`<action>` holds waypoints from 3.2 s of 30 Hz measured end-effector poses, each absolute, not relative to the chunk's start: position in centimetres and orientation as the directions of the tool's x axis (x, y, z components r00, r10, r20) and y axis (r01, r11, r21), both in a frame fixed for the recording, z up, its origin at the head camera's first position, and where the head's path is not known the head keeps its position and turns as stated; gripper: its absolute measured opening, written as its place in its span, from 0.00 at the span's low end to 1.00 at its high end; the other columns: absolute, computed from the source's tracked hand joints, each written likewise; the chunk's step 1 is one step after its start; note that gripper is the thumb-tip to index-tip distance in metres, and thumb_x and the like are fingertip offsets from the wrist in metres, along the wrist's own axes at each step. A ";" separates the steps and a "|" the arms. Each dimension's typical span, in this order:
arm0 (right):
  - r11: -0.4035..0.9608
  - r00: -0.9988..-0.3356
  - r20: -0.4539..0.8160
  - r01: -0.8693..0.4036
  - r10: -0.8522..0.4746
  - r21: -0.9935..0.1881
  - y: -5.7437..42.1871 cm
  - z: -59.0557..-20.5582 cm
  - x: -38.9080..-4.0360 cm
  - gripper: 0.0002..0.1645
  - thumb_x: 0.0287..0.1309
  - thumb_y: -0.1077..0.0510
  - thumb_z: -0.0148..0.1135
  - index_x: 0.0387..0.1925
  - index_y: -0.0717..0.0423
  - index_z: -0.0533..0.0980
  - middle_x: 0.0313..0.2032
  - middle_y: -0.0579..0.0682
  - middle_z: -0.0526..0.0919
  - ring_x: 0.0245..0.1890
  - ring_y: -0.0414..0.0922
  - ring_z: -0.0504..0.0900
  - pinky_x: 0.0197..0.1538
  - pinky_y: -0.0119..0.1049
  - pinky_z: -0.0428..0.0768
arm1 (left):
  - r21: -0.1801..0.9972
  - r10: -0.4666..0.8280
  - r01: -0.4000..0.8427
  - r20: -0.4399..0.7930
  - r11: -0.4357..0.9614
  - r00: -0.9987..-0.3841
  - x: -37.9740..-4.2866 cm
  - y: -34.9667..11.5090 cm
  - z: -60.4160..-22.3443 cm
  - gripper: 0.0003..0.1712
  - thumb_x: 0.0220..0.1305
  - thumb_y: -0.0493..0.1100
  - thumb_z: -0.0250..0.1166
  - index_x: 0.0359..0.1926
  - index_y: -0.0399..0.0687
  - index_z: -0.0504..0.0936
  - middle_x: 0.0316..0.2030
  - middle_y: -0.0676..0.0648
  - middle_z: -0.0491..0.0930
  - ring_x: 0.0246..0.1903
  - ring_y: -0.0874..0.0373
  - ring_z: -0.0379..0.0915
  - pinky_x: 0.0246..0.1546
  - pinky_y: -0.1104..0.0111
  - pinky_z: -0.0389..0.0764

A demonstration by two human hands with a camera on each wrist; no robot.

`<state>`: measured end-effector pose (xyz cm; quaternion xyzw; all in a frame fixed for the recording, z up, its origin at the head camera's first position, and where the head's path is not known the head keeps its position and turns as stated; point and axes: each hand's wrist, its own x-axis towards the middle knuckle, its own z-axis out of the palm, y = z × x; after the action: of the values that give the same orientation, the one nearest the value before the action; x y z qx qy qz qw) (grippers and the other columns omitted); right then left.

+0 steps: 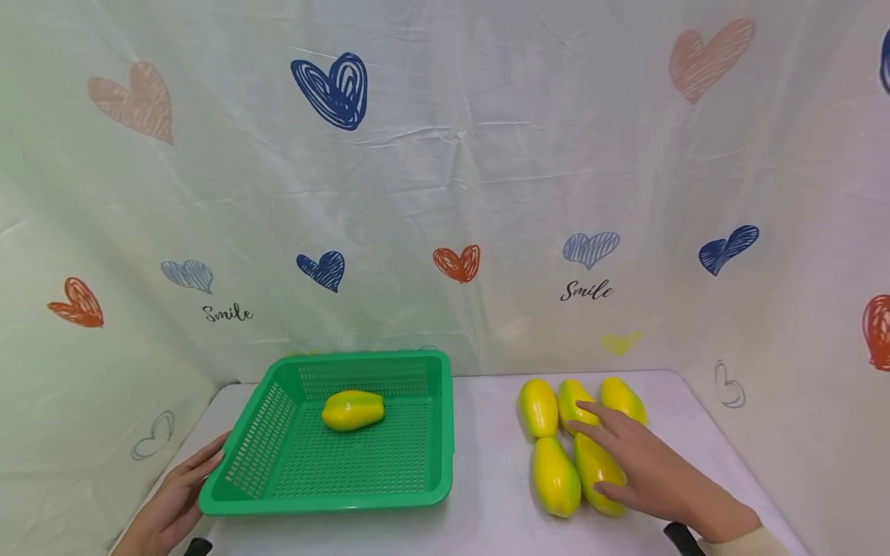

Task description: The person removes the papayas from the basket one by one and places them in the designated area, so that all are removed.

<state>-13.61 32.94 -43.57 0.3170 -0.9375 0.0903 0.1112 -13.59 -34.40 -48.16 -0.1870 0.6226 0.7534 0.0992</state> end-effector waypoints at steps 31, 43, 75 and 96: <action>0.550 -0.543 0.259 -0.834 -0.799 -0.053 21.2 -39.0 -19.0 0.49 0.55 0.54 0.83 0.75 0.48 0.69 0.76 0.58 0.66 0.70 0.58 0.73 0.67 0.59 0.79 | 0.898 -0.087 -0.379 -0.405 -0.224 -0.910 -13.7 -34.4 -48.3 0.44 0.83 0.45 0.58 0.84 0.44 0.42 0.44 0.74 0.81 0.49 0.74 0.81 0.60 0.72 0.82; 0.509 -0.508 0.200 -0.859 -0.838 -0.050 16.6 -38.5 -21.4 0.45 0.59 0.53 0.80 0.75 0.52 0.69 0.75 0.61 0.66 0.72 0.59 0.71 0.71 0.58 0.76 | 0.896 -0.089 -0.383 -0.410 -0.224 -0.908 -13.7 -34.4 -48.4 0.51 0.78 0.50 0.65 0.85 0.44 0.41 0.47 0.73 0.81 0.49 0.73 0.81 0.60 0.72 0.82; 0.449 -0.448 0.025 -0.893 -0.894 0.020 6.6 -39.8 -24.9 0.44 0.63 0.53 0.77 0.76 0.50 0.68 0.76 0.58 0.66 0.74 0.54 0.69 0.77 0.47 0.70 | 0.894 -0.093 -0.382 -0.412 -0.235 -0.907 -13.7 -34.4 -48.4 0.44 0.82 0.46 0.58 0.84 0.46 0.42 0.43 0.72 0.82 0.49 0.72 0.82 0.60 0.71 0.82; 0.543 -0.540 -0.151 -0.839 -0.828 0.029 1.9 -40.7 -26.6 0.49 0.65 0.52 0.76 0.81 0.41 0.61 0.80 0.50 0.58 0.78 0.50 0.64 0.78 0.44 0.68 | 0.906 -0.114 -0.362 -0.392 -0.219 -0.913 -13.8 -34.1 -48.4 0.43 0.83 0.45 0.58 0.85 0.44 0.44 0.44 0.75 0.79 0.50 0.74 0.81 0.64 0.71 0.80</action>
<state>-26.59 1.92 -40.73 0.4757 -0.8762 -0.0491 -0.0596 -13.80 -34.11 -48.44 -0.1920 0.6195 0.7567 0.0818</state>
